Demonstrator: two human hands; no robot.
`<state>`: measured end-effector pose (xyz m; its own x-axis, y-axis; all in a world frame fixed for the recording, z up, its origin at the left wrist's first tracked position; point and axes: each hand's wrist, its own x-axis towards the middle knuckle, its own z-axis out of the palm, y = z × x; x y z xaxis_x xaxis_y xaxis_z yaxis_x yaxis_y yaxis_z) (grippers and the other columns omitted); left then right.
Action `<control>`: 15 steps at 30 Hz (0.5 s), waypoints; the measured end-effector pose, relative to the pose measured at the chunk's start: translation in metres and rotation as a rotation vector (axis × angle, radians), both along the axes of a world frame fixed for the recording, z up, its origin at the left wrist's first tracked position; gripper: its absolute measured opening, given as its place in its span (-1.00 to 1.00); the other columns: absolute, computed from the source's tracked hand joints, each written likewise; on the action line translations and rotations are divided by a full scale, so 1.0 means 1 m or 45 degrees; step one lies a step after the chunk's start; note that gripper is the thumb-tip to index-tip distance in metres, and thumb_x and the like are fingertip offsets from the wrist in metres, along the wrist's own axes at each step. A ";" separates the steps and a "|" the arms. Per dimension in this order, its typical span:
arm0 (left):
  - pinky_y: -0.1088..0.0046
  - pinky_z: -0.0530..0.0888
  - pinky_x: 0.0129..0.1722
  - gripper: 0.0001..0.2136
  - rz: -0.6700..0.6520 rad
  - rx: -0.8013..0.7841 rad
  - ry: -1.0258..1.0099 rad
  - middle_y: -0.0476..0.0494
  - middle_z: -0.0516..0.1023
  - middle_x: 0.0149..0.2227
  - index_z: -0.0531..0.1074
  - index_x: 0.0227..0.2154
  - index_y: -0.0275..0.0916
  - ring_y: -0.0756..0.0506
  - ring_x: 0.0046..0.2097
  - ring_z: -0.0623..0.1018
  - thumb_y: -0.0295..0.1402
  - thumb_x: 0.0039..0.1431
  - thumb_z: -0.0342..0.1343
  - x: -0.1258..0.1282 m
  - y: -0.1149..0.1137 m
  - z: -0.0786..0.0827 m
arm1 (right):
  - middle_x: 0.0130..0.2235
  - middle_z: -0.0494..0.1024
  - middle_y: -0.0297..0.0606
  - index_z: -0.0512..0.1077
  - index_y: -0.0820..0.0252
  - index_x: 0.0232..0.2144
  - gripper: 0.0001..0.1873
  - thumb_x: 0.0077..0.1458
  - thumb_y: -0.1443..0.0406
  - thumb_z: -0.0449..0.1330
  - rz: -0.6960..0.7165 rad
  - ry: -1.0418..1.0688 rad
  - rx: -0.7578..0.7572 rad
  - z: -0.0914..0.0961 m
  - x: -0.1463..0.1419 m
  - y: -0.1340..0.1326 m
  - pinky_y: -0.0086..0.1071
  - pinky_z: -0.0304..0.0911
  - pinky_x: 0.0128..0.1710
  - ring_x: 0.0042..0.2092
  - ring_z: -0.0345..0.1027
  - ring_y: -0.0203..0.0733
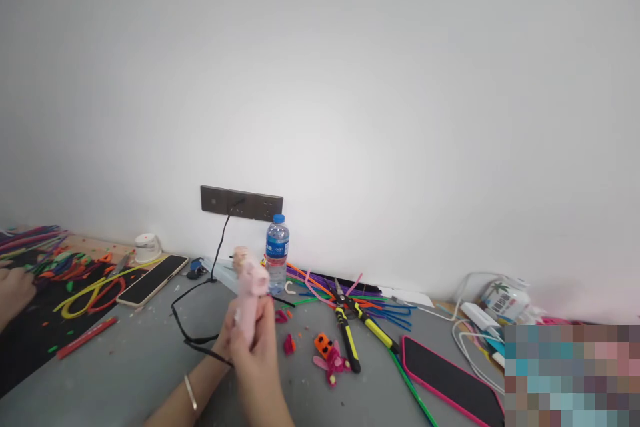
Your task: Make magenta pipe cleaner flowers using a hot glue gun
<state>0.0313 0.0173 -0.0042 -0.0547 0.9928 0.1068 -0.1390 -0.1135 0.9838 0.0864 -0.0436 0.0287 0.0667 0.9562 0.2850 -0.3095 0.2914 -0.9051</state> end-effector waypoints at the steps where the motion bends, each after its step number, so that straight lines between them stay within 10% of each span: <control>1: 0.49 0.19 -0.57 -0.69 -0.025 0.028 -0.022 0.06 0.24 -0.68 0.43 -0.64 -0.27 0.03 -0.58 0.22 -0.10 -0.22 0.28 -0.003 0.006 -0.003 | -0.55 0.22 -0.50 0.14 0.08 -0.37 -0.61 -0.03 -0.01 0.19 -0.012 0.074 -0.010 0.000 0.012 0.002 -0.52 -0.04 -0.66 -0.63 0.00 -0.41; 15: 0.60 0.04 -0.66 -0.60 -0.091 0.017 -0.473 0.22 0.11 -0.70 0.41 -0.52 -0.30 0.18 -0.68 0.01 -0.05 -0.24 0.33 -0.003 0.035 -0.016 | -0.76 -0.02 -0.63 0.34 0.14 -0.34 -0.46 -0.03 -0.20 0.11 0.601 0.299 -0.438 -0.023 0.097 0.039 -0.50 -0.31 -0.74 -0.77 -0.32 -0.47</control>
<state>0.0283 0.0525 -0.0200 -0.0229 0.9941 0.1059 -0.4943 -0.1033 0.8631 0.1837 -0.0051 0.0062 -0.3613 0.9323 -0.0152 -0.5354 -0.2207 -0.8152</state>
